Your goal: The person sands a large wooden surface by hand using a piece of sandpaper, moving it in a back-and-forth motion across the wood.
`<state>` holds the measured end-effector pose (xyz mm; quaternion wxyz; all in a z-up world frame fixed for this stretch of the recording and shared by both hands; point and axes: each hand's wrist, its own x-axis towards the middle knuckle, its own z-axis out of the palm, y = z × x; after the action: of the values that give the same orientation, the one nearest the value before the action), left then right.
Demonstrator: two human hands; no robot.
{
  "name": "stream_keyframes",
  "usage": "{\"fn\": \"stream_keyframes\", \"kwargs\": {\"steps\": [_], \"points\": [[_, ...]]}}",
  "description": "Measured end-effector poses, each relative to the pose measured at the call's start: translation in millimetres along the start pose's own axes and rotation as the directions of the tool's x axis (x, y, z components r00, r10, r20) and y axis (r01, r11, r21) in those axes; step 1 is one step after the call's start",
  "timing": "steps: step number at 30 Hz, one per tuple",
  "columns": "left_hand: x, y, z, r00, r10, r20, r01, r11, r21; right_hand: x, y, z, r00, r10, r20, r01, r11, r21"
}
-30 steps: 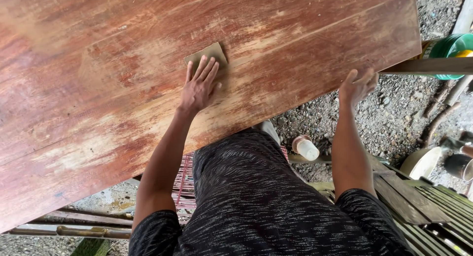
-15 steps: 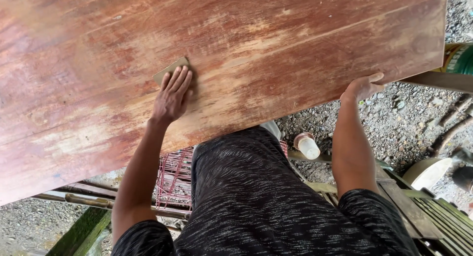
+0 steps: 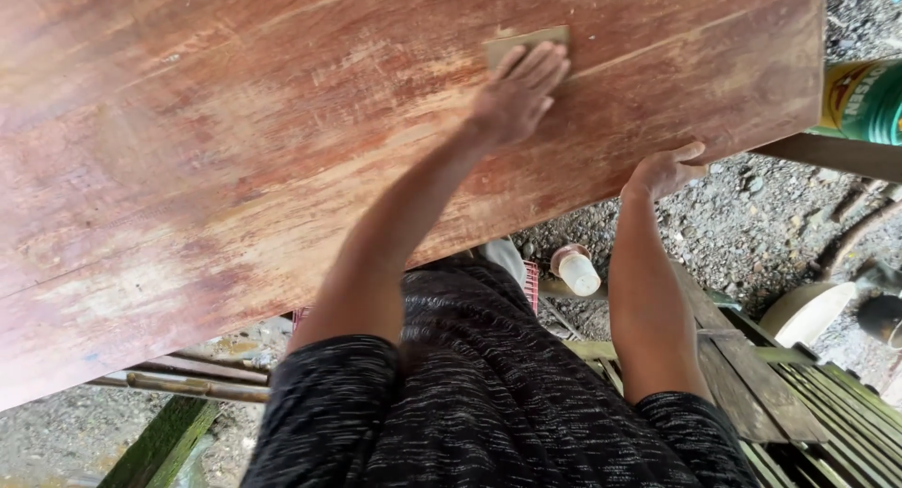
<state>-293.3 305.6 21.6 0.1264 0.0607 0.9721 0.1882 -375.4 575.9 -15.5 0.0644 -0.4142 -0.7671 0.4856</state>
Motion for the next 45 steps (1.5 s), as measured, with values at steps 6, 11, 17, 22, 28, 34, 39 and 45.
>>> {"fn": "stream_keyframes", "kwargs": {"steps": [6,11,17,22,28,34,39,45], "points": [[-73,-19,-20,0.998,-0.01,-0.055,-0.003,0.974,-0.226,14,17,0,0.998,-0.045,-0.039,0.046,0.999,0.028],[-241,-75,-41,0.941,-0.333,-0.06,0.312,0.922,-0.231,11,15,1,0.999,-0.037,-0.038,0.038,0.999,0.002],[-305,-107,19,0.961,-0.275,-0.015,0.276,0.958,0.078,8,10,1,0.999,-0.034,0.004,0.033,0.998,0.044],[-100,-61,15,0.997,-0.078,0.009,0.078,0.997,-0.007,5,6,2,1.0,-0.022,0.012,0.022,1.0,-0.021],[42,-16,-9,0.994,0.104,0.028,-0.107,0.985,0.138,20,23,0,0.997,-0.056,-0.051,0.055,0.998,-0.021],[-71,-62,11,0.992,0.104,-0.074,-0.101,0.994,0.048,16,19,0,0.998,-0.065,-0.024,0.066,0.998,0.017],[-256,-132,17,1.0,0.015,0.007,-0.015,1.0,0.017,9,24,2,1.0,-0.012,-0.008,0.012,0.999,0.037],[-274,-144,15,0.995,-0.029,-0.093,0.051,0.968,0.245,39,50,6,0.981,-0.194,0.008,0.193,0.964,-0.182]]}}
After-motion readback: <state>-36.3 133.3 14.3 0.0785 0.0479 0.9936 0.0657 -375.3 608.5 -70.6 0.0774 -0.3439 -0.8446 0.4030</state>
